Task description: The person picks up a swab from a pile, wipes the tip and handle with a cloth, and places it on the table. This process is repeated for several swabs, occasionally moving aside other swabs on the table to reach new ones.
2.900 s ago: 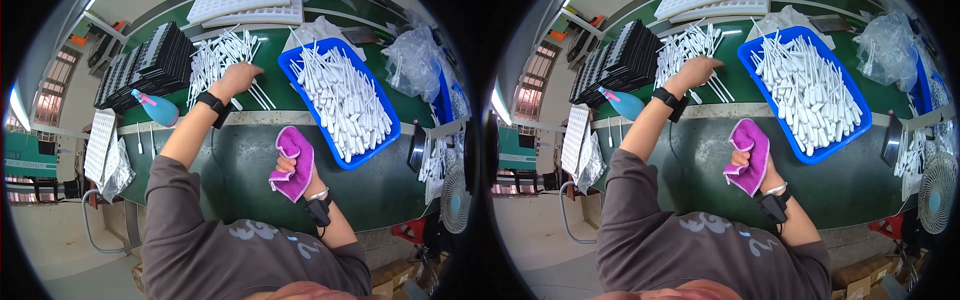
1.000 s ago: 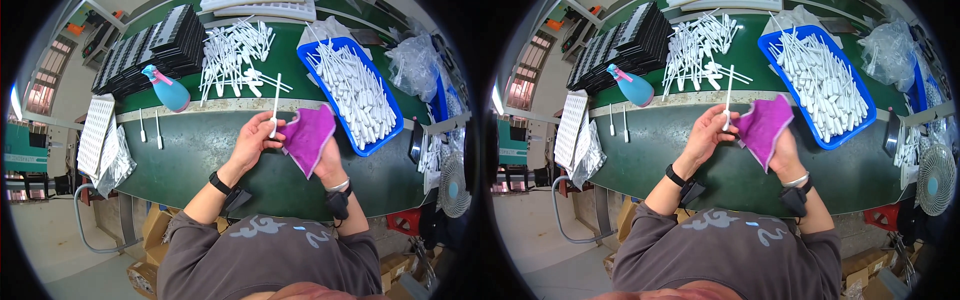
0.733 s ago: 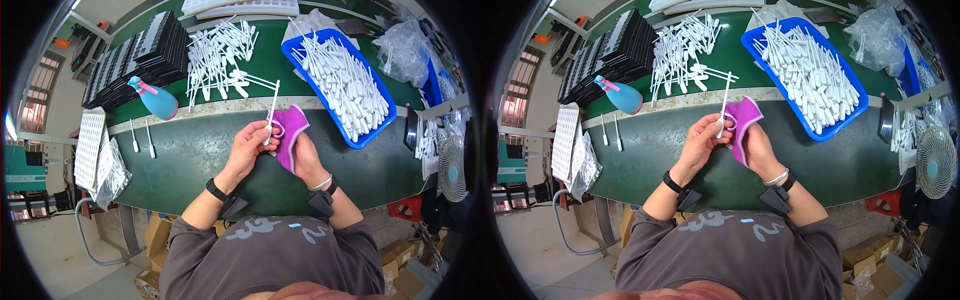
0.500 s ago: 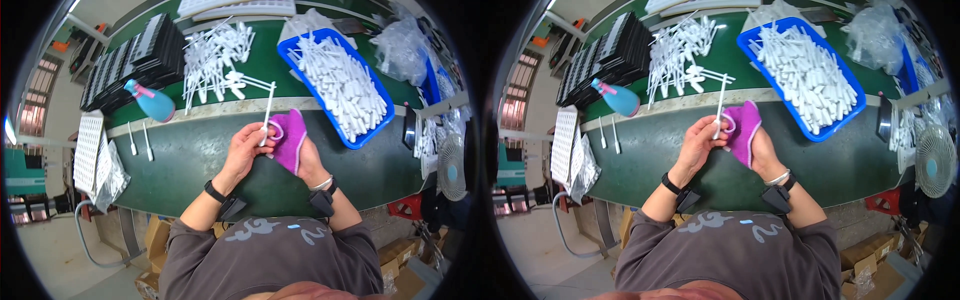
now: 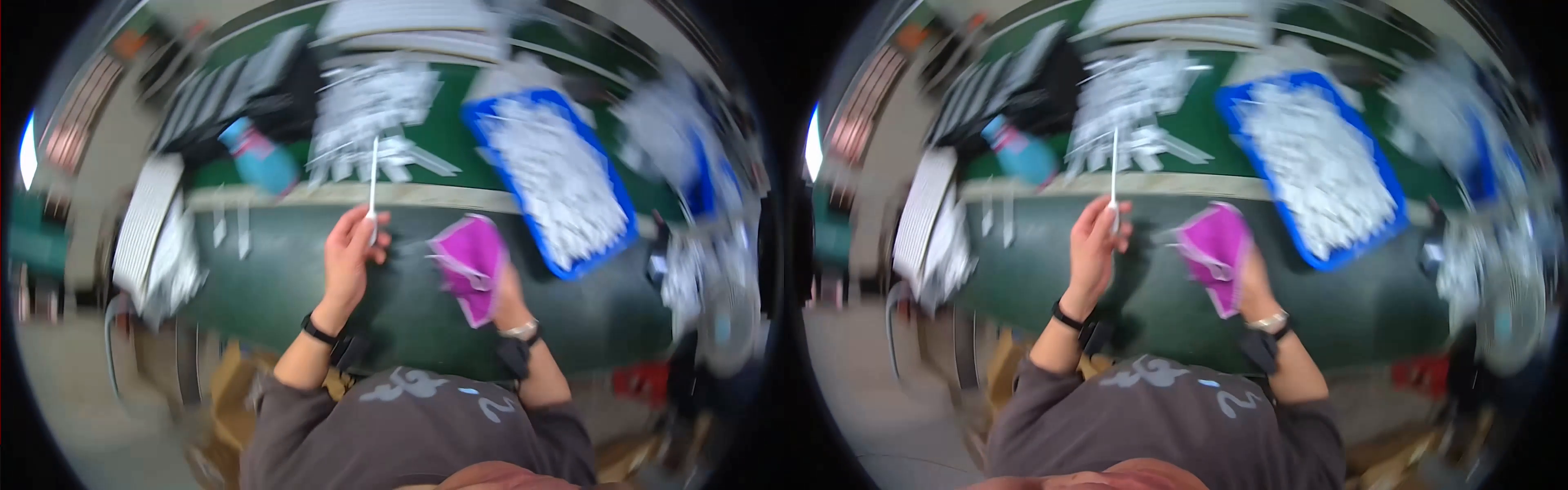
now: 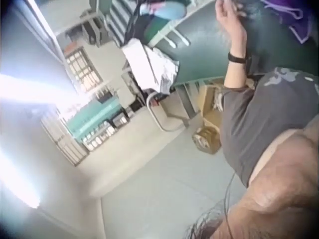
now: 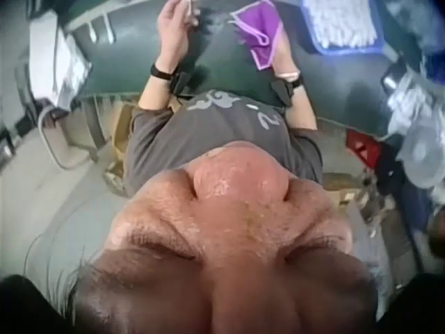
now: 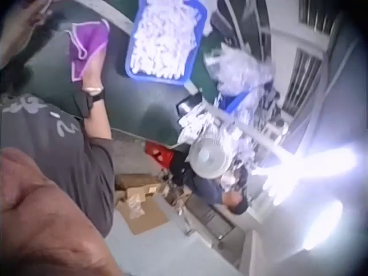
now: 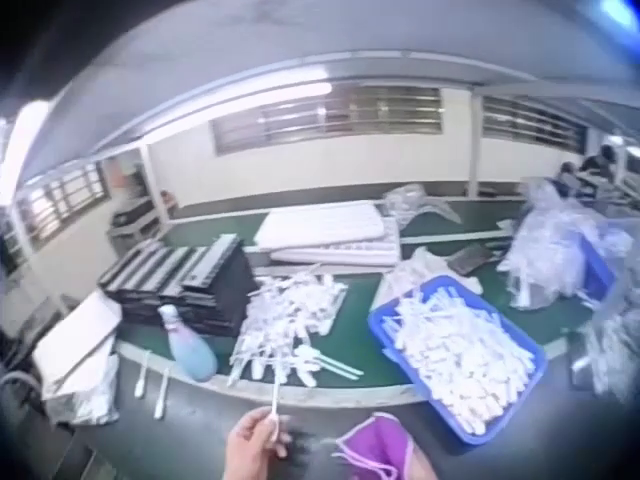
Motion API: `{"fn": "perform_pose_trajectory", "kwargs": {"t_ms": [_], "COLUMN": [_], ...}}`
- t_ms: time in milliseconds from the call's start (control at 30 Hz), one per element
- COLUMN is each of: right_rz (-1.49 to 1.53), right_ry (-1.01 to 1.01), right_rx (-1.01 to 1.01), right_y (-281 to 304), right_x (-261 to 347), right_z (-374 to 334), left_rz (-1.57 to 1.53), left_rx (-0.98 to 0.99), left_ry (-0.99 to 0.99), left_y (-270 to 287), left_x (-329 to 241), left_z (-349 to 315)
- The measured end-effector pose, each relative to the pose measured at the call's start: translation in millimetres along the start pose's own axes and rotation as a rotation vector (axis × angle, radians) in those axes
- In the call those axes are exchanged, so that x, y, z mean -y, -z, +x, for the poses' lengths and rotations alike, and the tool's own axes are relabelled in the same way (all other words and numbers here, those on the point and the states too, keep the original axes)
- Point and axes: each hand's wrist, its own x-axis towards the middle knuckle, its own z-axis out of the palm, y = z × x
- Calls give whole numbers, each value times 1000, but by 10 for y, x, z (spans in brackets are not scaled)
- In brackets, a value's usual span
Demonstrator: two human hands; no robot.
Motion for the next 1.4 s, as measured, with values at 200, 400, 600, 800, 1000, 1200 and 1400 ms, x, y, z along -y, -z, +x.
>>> {"fn": "perform_pose_trajectory", "kwargs": {"t_ms": [200,400,600,800,1000,1200,1400], "right_rz": [71,8,105,459,439,498,546], "right_ry": [-75,-27,-45,-161,-217,-251,-217], "right_rx": [110,-19,65,10,67,42,-30], "right_y": [110,102,-43,-81,0,17,25], "right_x": [42,-6,72,164,107,121,159], "right_z": [-7,13,-55,9,40,59,65], "left_rz": [336,1170,1413,1263,1719,1556,665], "left_rx": [-781,-992,-944,-179,33,-108,27], "left_ry": [-768,-384,-435,-705,-385,-417,-152], "left_y": [1427,2505,2482,972,-50,-165,-286], "left_x": [-377,-457,-425,-429,55,260,29], "left_z": [-6,-4,124,486,1179,1294,912]}}
